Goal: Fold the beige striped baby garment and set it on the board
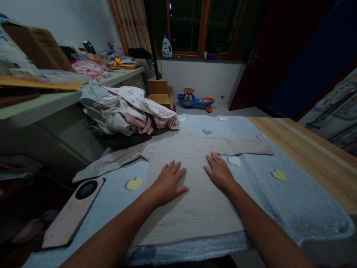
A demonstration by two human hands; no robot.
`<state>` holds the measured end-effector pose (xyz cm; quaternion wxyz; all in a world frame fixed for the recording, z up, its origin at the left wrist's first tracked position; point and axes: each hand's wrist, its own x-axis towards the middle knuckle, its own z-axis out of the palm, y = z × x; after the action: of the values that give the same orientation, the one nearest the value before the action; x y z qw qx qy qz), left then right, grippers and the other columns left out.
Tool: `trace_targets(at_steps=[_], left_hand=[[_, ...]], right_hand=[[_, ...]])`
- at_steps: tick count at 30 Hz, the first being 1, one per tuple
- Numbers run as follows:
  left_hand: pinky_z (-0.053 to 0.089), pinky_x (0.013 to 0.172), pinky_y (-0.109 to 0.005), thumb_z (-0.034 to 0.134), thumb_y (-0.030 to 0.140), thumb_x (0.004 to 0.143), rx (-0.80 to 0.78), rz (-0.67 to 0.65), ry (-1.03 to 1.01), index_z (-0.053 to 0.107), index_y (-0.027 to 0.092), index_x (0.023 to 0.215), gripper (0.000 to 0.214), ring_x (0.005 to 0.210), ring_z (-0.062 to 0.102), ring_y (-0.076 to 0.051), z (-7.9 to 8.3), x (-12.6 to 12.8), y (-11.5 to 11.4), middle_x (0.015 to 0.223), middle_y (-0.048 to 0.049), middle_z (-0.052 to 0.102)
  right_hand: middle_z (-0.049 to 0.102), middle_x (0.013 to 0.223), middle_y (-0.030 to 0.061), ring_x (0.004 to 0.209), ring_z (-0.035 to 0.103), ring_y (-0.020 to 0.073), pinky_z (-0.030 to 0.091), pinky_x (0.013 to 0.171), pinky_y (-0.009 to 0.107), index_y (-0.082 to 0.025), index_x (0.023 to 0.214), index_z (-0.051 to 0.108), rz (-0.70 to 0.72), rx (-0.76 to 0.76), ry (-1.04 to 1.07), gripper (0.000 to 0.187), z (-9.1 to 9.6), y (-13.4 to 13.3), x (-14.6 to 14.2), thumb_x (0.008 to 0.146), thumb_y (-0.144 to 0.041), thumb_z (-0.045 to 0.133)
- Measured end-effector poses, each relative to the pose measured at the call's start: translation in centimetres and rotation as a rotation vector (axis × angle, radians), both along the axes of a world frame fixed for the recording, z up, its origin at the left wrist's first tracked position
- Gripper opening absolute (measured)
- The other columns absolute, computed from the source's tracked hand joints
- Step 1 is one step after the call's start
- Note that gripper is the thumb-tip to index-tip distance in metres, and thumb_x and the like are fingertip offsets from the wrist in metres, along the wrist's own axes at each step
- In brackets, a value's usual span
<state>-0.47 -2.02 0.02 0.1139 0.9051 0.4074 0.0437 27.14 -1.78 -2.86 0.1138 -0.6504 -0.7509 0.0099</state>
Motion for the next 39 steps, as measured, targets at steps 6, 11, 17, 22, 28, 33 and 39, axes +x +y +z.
trace_targets(at_steps=[6,11,17,22,28,33,39], left_hand=[[0.015,0.121,-0.057,0.044,0.069,0.091,-0.054,-0.27,-0.022,0.033,0.028,0.154,0.076,0.152,0.018,-0.033,0.0,2.1,-2.6,0.165,-0.0098,0.024],[0.014,0.121,-0.057,0.042,0.074,0.089,-0.069,-0.298,-0.009,0.03,0.029,0.155,0.08,0.152,0.017,-0.033,-0.2,2.0,-2.5,0.166,-0.01,0.022],[0.015,0.12,-0.056,0.036,0.075,0.09,-0.032,-0.215,0.033,0.03,0.033,0.155,0.078,0.152,0.017,-0.034,-0.2,0.6,-1.8,0.166,-0.0079,0.021],[0.019,0.12,-0.055,0.036,0.071,0.093,0.015,-0.026,0.077,0.033,0.034,0.154,0.072,0.152,0.017,-0.034,-0.7,-2.3,-0.6,0.165,-0.0066,0.024],[0.022,0.12,-0.051,0.039,0.061,0.096,0.101,0.208,0.107,0.039,0.029,0.153,0.065,0.15,0.024,-0.033,-1.5,-4.9,0.5,0.163,-0.0115,0.028],[0.023,0.119,-0.049,0.039,0.058,0.097,0.128,0.247,0.096,0.043,0.028,0.151,0.062,0.15,0.026,-0.033,-1.8,-4.8,0.6,0.163,-0.0119,0.03],[0.024,0.119,-0.05,0.041,0.059,0.096,0.144,0.247,0.084,0.043,0.028,0.151,0.062,0.15,0.025,-0.034,-2.1,-4.7,0.7,0.162,-0.0137,0.03]], right_hand=[[0.037,0.157,0.0202,0.146,0.031,0.0318,0.028,0.116,0.049,-0.012,0.145,0.047,0.005,0.009,0.0,0.055,-0.1,0.1,0.2,0.099,-0.043,0.044],[0.037,0.156,0.0201,0.147,0.03,0.0313,0.028,0.117,0.047,-0.011,0.144,0.047,0.008,0.002,0.003,0.055,0.1,0.0,0.2,0.099,-0.042,0.044],[0.038,0.156,0.0211,0.146,0.032,0.0318,0.028,0.117,0.048,-0.01,0.144,0.048,0.016,-0.007,0.008,0.055,0.2,0.0,0.3,0.099,-0.042,0.045],[0.039,0.155,0.0201,0.145,0.033,0.0317,0.029,0.117,0.048,-0.011,0.144,0.049,0.024,-0.001,-0.005,0.054,0.3,0.0,0.3,0.099,-0.042,0.044],[0.038,0.156,0.0193,0.146,0.032,0.0311,0.028,0.117,0.046,-0.011,0.145,0.047,0.005,-0.044,-0.064,0.054,0.9,-0.2,0.0,0.099,-0.04,0.044],[0.038,0.156,0.019,0.148,0.026,0.0361,0.015,0.119,0.057,-0.012,0.144,0.049,-0.014,-0.108,-0.179,0.05,3.0,-1.0,-2.1,0.099,-0.033,0.046],[0.03,0.161,0.0158,0.15,0.025,0.0287,0.019,0.122,0.047,-0.014,0.152,0.039,0.323,-0.136,-0.01,0.058,3.8,-4.1,-7.7,0.1,-0.04,0.045]])
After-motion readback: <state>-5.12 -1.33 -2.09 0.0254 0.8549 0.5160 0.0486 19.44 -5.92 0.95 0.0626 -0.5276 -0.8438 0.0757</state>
